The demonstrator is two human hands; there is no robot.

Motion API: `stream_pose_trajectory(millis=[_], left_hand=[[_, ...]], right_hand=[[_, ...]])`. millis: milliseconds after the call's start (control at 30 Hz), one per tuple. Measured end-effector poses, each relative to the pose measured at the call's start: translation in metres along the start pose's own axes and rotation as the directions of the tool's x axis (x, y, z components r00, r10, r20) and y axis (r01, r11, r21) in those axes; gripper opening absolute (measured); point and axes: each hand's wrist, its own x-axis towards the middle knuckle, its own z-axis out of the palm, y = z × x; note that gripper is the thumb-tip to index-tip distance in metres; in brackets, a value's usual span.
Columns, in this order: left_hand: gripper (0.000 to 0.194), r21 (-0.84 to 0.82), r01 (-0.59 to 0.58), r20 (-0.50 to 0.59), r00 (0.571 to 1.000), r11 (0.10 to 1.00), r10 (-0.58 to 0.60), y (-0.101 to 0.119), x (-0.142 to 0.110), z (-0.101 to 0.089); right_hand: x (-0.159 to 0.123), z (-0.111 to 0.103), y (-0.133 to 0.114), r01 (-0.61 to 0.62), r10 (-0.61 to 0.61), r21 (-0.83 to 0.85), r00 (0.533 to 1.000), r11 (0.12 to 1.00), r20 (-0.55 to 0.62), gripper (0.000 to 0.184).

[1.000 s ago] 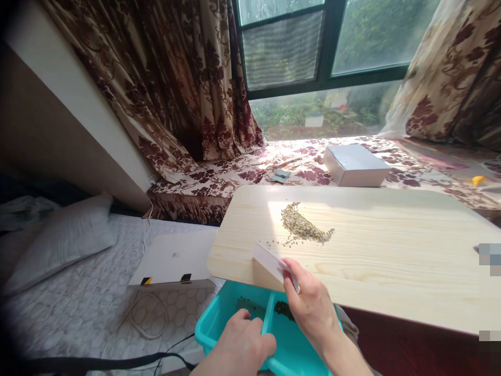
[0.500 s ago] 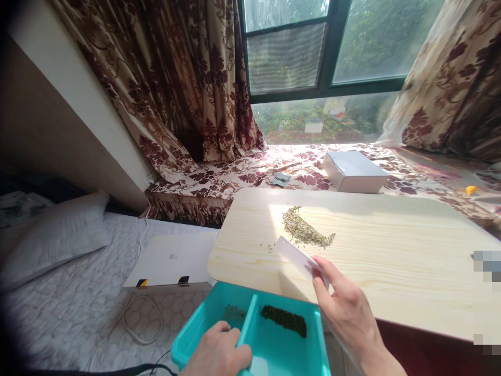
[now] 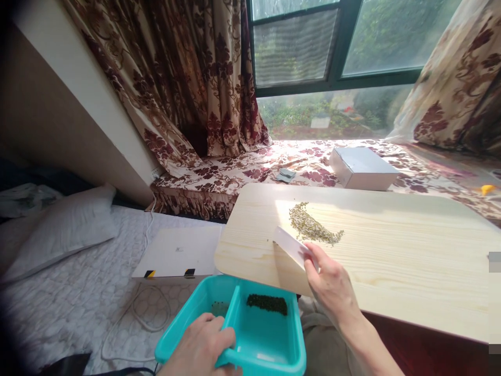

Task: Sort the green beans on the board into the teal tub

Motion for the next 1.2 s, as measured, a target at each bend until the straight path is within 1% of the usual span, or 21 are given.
stream_pose_trajectory(millis=[167,333,500,633,733,900,1067,1200], left_hand=[[0.035,-0.040,0.031,0.009,0.999,0.999,-0.030,0.001,-0.003,-0.003],[0.034,-0.046,0.041,0.010,0.999,0.998,-0.040,0.004,-0.006,-0.009],[0.034,-0.052,0.044,0.001,0.999,0.998,-0.044,0.008,-0.009,-0.017],[0.033,-0.062,0.049,0.029,0.998,0.997,-0.047,0.011,-0.010,-0.024],[0.034,-0.063,0.056,0.057,0.997,0.996,-0.053,0.012,-0.011,-0.028],[0.032,-0.072,0.061,0.060,0.997,0.996,-0.056,0.013,-0.014,-0.032],[0.028,-0.071,0.063,0.055,0.997,0.995,-0.059,0.014,-0.015,-0.034],[0.028,-0.078,0.054,0.037,0.998,0.995,-0.051,0.012,-0.014,-0.030]], right_hand=[[-0.002,0.003,-0.005,0.030,-0.031,0.035,0.999,0.999,0.039,0.031],[-0.004,0.005,-0.012,0.067,-0.070,0.045,0.995,0.997,0.077,0.031],[-0.002,0.002,-0.013,0.062,-0.064,0.033,0.996,0.998,0.059,0.032],[0.006,0.003,-0.010,0.037,-0.036,-0.015,0.999,0.999,0.036,0.033],[0.011,0.008,-0.010,0.050,-0.050,-0.022,0.998,0.998,0.038,0.034],[0.010,0.012,-0.014,0.084,-0.084,0.012,0.994,0.996,0.072,0.034],[0.002,0.000,-0.018,0.107,-0.110,0.040,0.991,0.993,0.081,0.034],[-0.002,-0.013,-0.018,0.063,-0.062,-0.017,0.997,0.998,0.054,0.035]])
